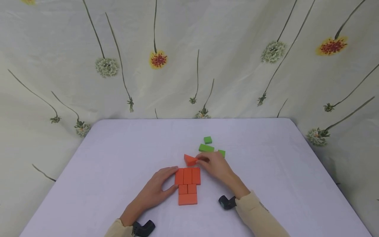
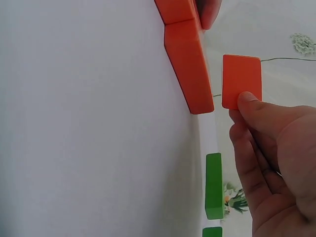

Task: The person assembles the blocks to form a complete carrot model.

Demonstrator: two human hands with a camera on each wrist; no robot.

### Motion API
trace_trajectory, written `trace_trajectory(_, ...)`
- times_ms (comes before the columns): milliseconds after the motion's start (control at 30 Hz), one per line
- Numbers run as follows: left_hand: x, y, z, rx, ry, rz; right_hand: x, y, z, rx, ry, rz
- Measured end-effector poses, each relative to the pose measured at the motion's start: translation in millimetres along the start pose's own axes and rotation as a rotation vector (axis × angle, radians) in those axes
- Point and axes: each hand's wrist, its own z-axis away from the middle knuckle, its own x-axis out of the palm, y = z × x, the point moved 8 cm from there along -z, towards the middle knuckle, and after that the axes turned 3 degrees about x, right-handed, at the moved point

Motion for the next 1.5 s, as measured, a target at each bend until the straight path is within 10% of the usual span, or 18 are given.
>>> trace_trajectory(1500,0.9,-1.8,0.1,-0.007,0.005,-0.002,20,-45,93,-0.414,-0.25,-0.186)
